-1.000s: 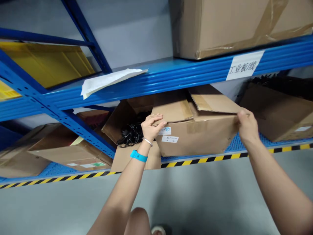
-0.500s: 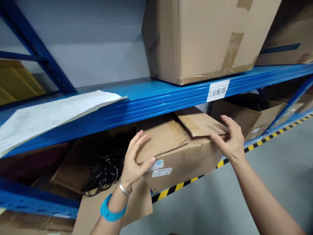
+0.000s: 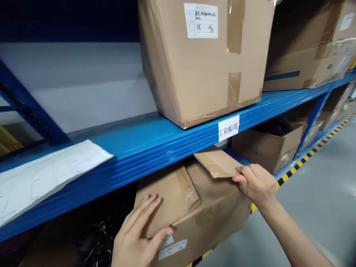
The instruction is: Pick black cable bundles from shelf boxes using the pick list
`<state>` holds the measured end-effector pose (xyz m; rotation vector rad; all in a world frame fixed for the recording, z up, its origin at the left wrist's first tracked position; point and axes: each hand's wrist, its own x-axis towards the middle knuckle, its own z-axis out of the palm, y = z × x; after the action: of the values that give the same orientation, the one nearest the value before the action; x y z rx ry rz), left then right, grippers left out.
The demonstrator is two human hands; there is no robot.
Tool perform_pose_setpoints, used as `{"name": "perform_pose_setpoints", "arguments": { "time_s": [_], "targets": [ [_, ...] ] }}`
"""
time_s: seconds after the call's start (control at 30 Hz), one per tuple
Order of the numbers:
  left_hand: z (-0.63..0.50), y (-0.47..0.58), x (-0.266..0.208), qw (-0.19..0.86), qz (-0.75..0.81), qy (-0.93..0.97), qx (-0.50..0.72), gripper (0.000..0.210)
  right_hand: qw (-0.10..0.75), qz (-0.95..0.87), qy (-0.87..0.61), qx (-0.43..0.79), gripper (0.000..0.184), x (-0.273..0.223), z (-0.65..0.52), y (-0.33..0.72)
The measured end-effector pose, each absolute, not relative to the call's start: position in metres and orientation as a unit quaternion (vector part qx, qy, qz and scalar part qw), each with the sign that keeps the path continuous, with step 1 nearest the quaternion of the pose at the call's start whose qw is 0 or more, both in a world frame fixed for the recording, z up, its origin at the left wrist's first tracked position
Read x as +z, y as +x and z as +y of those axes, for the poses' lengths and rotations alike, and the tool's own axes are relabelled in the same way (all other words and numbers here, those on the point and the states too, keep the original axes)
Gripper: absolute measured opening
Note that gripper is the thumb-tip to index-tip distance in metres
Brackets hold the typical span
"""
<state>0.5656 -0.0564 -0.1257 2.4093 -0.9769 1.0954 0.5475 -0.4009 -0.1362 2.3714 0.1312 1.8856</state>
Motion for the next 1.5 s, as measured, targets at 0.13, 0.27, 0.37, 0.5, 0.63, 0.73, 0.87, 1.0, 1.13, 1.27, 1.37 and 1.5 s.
{"name": "perform_pose_setpoints", "arguments": {
  "time_s": [0.13, 0.27, 0.37, 0.5, 0.63, 0.73, 0.87, 1.0, 1.13, 1.27, 1.37, 1.5],
  "targets": [
    [-0.059, 0.559, -0.131, 0.219, -0.271, 0.838, 0.42, 0.039, 0.053, 0.027, 0.783, 0.619, 0.057, -0.135, -0.404, 0.55],
    [-0.069, 0.552, -0.134, 0.261, -0.228, 0.825, 0.446, 0.042, 0.024, 0.041, 0.78, 0.624, 0.057, -0.136, -0.405, 0.551],
    [-0.07, 0.552, -0.134, 0.289, -0.217, 0.819, 0.446, 0.043, 0.016, 0.044, 0.778, 0.627, 0.057, -0.136, -0.406, 0.552],
    [-0.066, 0.553, -0.135, 0.324, -0.192, 0.818, 0.434, 0.042, 0.027, 0.037, 0.779, 0.626, 0.057, -0.135, -0.407, 0.551],
    [-0.072, 0.553, -0.134, 0.379, -0.156, 0.792, 0.453, 0.037, 0.02, 0.045, 0.772, 0.634, 0.058, -0.135, -0.408, 0.551],
    [-0.078, 0.554, -0.134, 0.371, -0.174, 0.773, 0.485, 0.036, 0.013, 0.053, 0.764, 0.643, 0.058, -0.137, -0.41, 0.554],
    [-0.08, 0.555, -0.134, 0.346, -0.188, 0.775, 0.495, 0.039, 0.006, 0.056, 0.754, 0.655, 0.058, -0.139, -0.412, 0.557],
    [-0.078, 0.557, -0.133, 0.341, -0.202, 0.773, 0.495, 0.044, 0.006, 0.065, 0.75, 0.658, 0.058, -0.139, -0.413, 0.558],
    [-0.079, 0.558, -0.133, 0.366, -0.21, 0.763, 0.49, 0.043, 0.033, 0.074, 0.746, 0.661, 0.057, -0.136, -0.414, 0.557],
    [-0.078, 0.557, -0.134, 0.371, -0.204, 0.772, 0.475, 0.037, 0.066, 0.093, 0.738, 0.665, 0.055, -0.134, -0.417, 0.557],
    [-0.078, 0.556, -0.134, 0.37, -0.203, 0.78, 0.463, 0.036, 0.099, 0.097, 0.725, 0.675, 0.056, -0.134, -0.424, 0.56],
    [-0.079, 0.555, -0.133, 0.369, -0.198, 0.783, 0.461, 0.03, 0.104, 0.079, 0.722, 0.68, 0.051, -0.136, -0.422, 0.557]
  ]
}}
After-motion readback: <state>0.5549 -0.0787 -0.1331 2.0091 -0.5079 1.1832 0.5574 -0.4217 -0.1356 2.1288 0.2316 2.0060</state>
